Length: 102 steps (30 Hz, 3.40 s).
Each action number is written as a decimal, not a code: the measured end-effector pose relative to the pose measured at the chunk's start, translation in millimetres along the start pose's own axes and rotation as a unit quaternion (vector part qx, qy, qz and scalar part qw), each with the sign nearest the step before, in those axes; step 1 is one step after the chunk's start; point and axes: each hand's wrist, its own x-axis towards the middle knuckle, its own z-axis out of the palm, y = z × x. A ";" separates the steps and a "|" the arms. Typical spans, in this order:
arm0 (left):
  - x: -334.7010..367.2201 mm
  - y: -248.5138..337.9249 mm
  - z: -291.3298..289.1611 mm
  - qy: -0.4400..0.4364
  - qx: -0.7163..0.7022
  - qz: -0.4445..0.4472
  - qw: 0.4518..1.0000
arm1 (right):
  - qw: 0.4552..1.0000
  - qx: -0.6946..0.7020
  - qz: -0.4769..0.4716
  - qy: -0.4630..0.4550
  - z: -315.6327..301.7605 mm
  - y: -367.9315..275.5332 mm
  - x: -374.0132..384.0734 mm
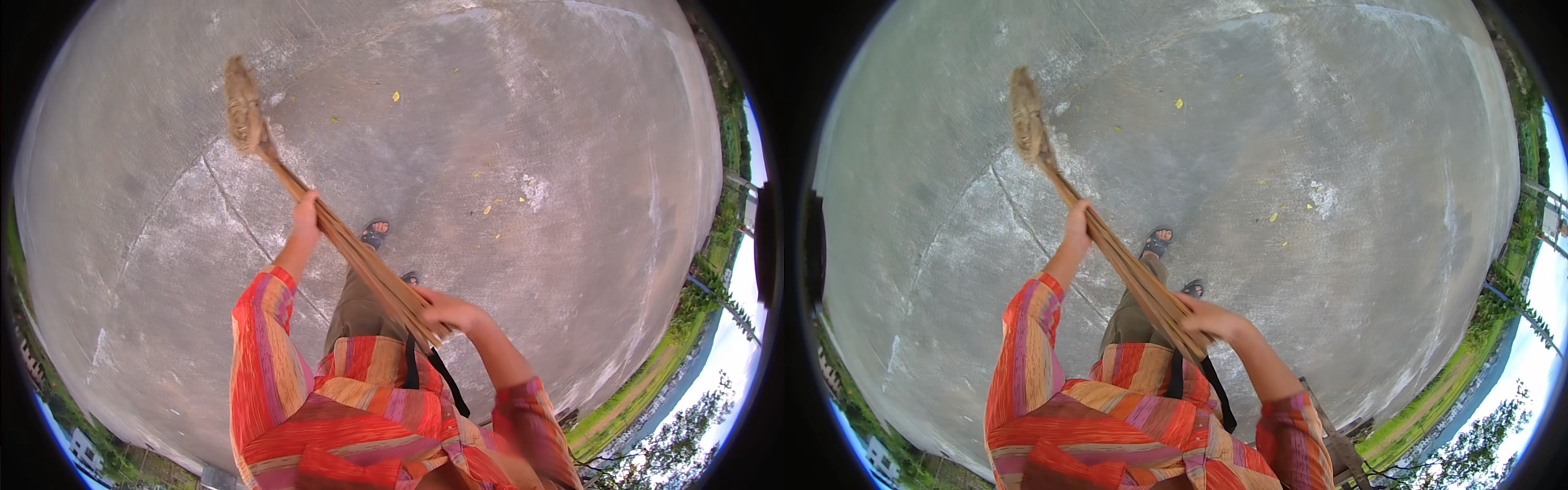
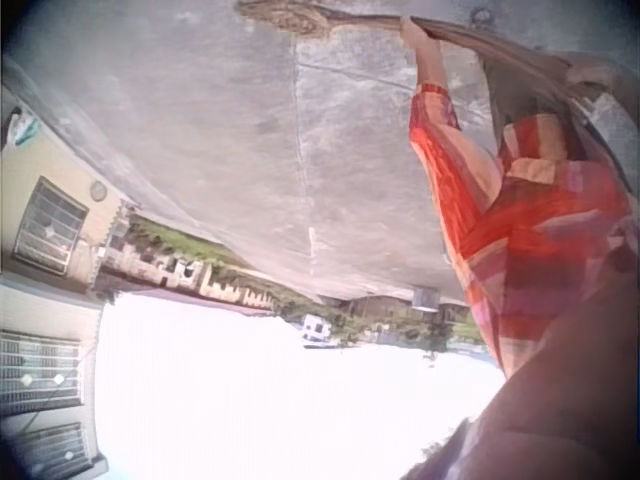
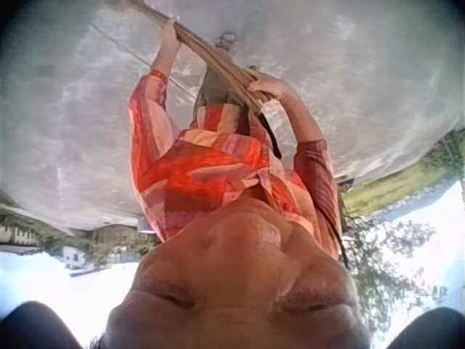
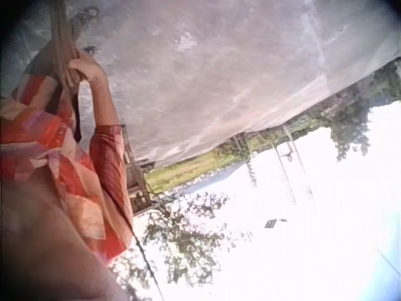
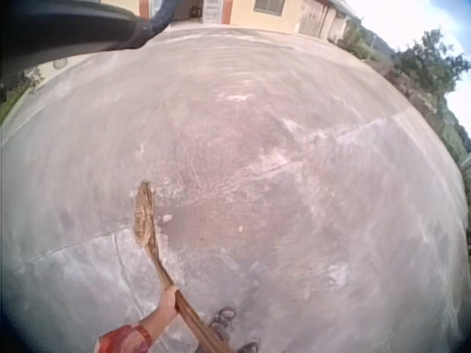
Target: The person sweeps a concrete outdoor surface using a long-handled broom, gathering debris together while moving across the courtyard.
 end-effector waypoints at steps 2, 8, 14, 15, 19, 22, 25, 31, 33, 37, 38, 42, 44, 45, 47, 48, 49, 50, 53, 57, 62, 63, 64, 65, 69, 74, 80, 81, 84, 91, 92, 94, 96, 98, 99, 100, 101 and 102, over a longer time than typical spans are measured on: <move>28.8 37.9 -31.5 0.007 -0.039 -0.011 0.999 | 0.996 0.080 -0.001 -0.039 14.9 -45.8 70.4; 77.5 69.6 -69.5 0.047 -0.027 -0.034 0.998 | 0.992 0.117 0.040 -0.042 42.3 -77.9 134.9; 36.5 -57.1 66.4 0.041 0.020 -0.071 0.996 | 0.974 0.186 0.038 0.126 -28.5 -9.4 4.6; 30.5 -89.3 74.8 0.026 0.084 -0.040 0.995 | 0.967 0.210 0.023 0.140 -23.7 4.8 -21.0; -71.7 -154.6 139.3 -0.102 0.143 0.005 0.984 | 0.927 0.277 0.020 0.252 13.0 66.5 -119.4; -112.9 -186.6 172.1 -0.205 0.160 -0.055 0.964 | 0.904 0.303 0.004 0.303 60.6 56.4 -159.0; -162.0 -197.5 199.7 -0.260 0.173 -0.066 0.948 | 0.899 0.302 -0.014 0.317 82.0 48.4 -188.5; -248.6 -167.4 191.6 -0.309 0.097 -0.109 0.940 | 0.916 -0.017 0.129 0.380 114.4 25.3 -266.0; -245.8 -144.6 177.9 -0.309 0.038 -0.107 0.944 | 0.932 -0.064 0.133 0.330 93.0 21.1 -279.1; -197.0 -85.1 139.1 -0.243 -0.109 -0.096 0.959 | 0.987 0.069 0.037 0.143 44.6 -14.1 -243.9; -176.9 -70.1 124.7 -0.229 -0.148 -0.109 0.956 | 0.993 0.018 0.045 0.104 36.8 -33.9 -228.3; -91.9 3.4 67.9 -0.192 -0.320 -0.003 0.928 | 0.986 -0.106 0.128 0.000 20.3 -113.6 -147.7; -52.6 45.4 36.6 -0.129 -0.340 0.010 0.931 | 0.992 0.048 0.097 -0.065 25.7 -151.5 -94.9; -28.4 64.4 16.6 -0.108 -0.342 0.013 0.933 | 0.989 0.032 0.110 -0.097 24.4 -172.6 -58.3; 19.2 90.1 -17.0 -0.049 -0.347 -0.007 0.937 | 0.984 0.001 0.138 -0.110 30.8 -210.7 10.0; 41.5 113.4 -31.8 -0.011 -0.349 -0.018 0.937 | 0.984 -0.020 0.146 -0.099 37.4 -234.7 44.3; 58.1 136.7 -39.5 0.027 -0.350 -0.033 0.936 | 0.983 -0.031 0.158 -0.086 38.8 -257.0 78.9; 68.2 149.1 -37.7 0.040 -0.329 -0.047 0.942 | 0.982 -0.030 0.175 -0.065 34.6 -269.0 104.2; 99.1 184.9 -23.5 0.061 -0.272 -0.089 0.956 | 0.983 0.039 0.176 -0.035 33.7 -325.7 113.9; 139.7 166.6 67.6 0.074 -0.212 -0.104 0.969 | 0.971 0.195 0.124 0.059 8.2 -383.2 53.8; 60.8 140.1 235.7 0.077 -0.102 -0.195 0.972 | 0.854 0.510 0.041 0.094 -24.7 -330.4 -79.0; 45.8 131.4 263.3 0.049 -0.081 -0.206 0.974 | 0.825 0.558 0.008 0.089 -13.1 -326.9 -101.5; 32.5 125.8 288.0 0.011 -0.032 -0.225 0.974 | 0.814 0.570 -0.016 0.109 -0.9 -323.2 -119.2; 21.0 120.5 310.2 -0.027 0.020 -0.241 0.970 | 0.802 0.583 -0.040 0.129 12.9 -320.2 -133.1; -1.1 93.3 380.0 -0.166 0.056 -0.278 0.945 | 0.856 0.422 -0.048 0.294 56.5 -321.4 -150.7; -81.6 98.0 408.6 -0.298 -0.053 -0.327 0.895 | 0.882 0.281 -0.041 0.375 109.1 -353.2 -194.8; -71.6 140.3 342.0 -0.262 -0.137 -0.294 0.909 | 0.960 0.131 0.072 0.237 29.2 -344.9 -229.7; -56.3 156.3 321.4 -0.214 -0.144 -0.258 0.931 | 0.971 0.121 0.071 0.191 6.2 -351.2 -208.6; 3.7 195.3 243.2 -0.137 -0.170 -0.148 0.965 | 0.985 -0.001 0.157 0.067 -54.4 -377.0 -112.2; 140.0 244.6 61.8 0.109 -0.215 -0.063 0.968 | 0.978 0.091 0.162 -0.094 -42.9 -403.1 175.0; 136.1 253.4 48.9 0.125 -0.192 -0.048 0.972 | 0.974 0.064 0.194 -0.103 -23.4 -412.5 199.6; 144.2 252.7 15.0 0.106 -0.143 -0.029 0.984 | 0.968 0.052 0.208 -0.130 -13.5 -413.9 217.9; 147.8 242.6 45.3 0.115 -0.139 -0.087 0.980 | 0.970 0.098 0.171 -0.139 -36.9 -393.5 208.2; 166.0 226.5 86.4 0.137 -0.163 -0.113 0.970 | 0.970 0.168 0.166 -0.055 -62.0 -406.4 161.4; 156.0 219.7 137.8 0.132 -0.142 -0.126 0.973 | 0.967 0.223 0.123 0.022 -79.5 -402.9 133.0; 161.2 196.3 148.9 0.112 -0.161 -0.116 0.974 | 0.974 0.181 0.099 0.091 -64.2 -431.5 90.6; 144.8 185.3 196.2 0.102 -0.147 -0.140 0.974 | 0.970 0.184 0.063 0.146 -82.2 -414.6 57.1; 146.1 160.4 209.8 0.053 -0.152 -0.181 0.970 | 0.966 0.164 0.097 0.173 -91.1 -408.1 32.3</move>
